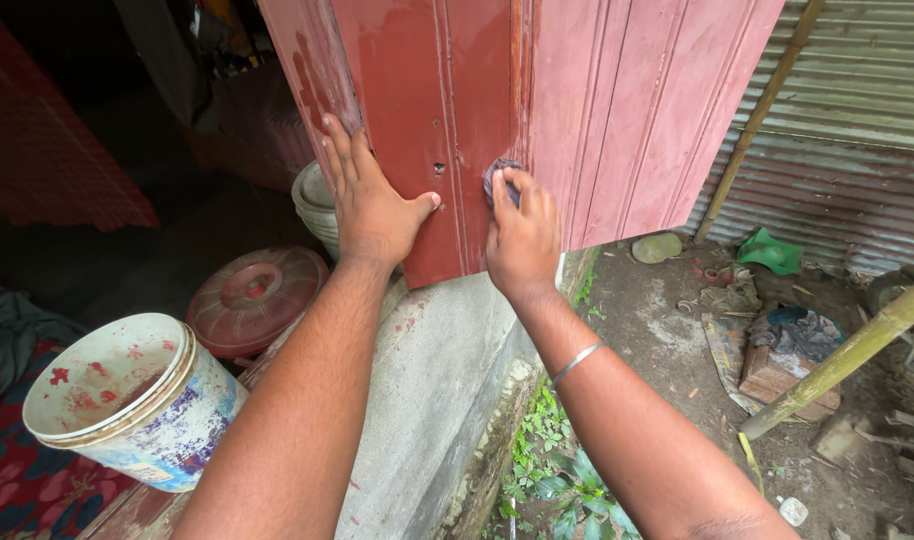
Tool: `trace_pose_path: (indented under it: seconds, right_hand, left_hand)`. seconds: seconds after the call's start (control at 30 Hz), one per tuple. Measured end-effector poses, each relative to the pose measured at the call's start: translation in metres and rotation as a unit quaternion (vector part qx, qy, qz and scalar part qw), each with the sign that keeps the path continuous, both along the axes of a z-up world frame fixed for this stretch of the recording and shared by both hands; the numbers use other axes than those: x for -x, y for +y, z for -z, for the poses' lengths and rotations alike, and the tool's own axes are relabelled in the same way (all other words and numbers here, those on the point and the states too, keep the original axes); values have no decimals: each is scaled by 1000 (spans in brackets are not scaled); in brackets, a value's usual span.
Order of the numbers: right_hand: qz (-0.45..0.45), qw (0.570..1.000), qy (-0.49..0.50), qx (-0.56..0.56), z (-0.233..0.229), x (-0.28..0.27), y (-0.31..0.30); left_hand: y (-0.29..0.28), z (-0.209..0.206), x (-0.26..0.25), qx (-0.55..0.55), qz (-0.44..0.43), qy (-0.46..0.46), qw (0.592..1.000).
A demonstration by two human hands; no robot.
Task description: The person wipes the exterior and interior surfaces of a red wooden window frame and shutters with a cloth dipped in liquid from a container.
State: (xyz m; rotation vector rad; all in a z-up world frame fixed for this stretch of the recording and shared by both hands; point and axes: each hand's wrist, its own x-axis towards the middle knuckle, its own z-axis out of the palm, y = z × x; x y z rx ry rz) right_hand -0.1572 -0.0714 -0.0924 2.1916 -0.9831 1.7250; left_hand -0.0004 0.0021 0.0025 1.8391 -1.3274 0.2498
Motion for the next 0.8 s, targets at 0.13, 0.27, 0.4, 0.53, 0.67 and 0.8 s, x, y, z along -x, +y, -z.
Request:
trace_pose_path:
  seconds: [0.13,0.27,0.4,0.53,0.67,0.8]
  right_hand:
    - [-19,999,21,-34,21,5,13]
    - [-5,1000,-17,-5,-1,3,7]
    - [1,998,-63,2,-39,0,-12]
    - [2,1000,-13,-17,-14,3,1]
    - [-12,998,-5,-65,10,2,17]
    - [-5,1000,-4,2,-17,-5,5]
  left_hand:
    - [1,1,1,1,0,3,1000]
    - [3,-2,2,4,7,6,1000]
    - [6,-6,3,-15,6,12,1000]
    - [7,-5,2,-12,4,14,1000]
    - [6,-2,2,-5,3,-1,1000]
    - [5,-3,1,-14,6,9,1000]
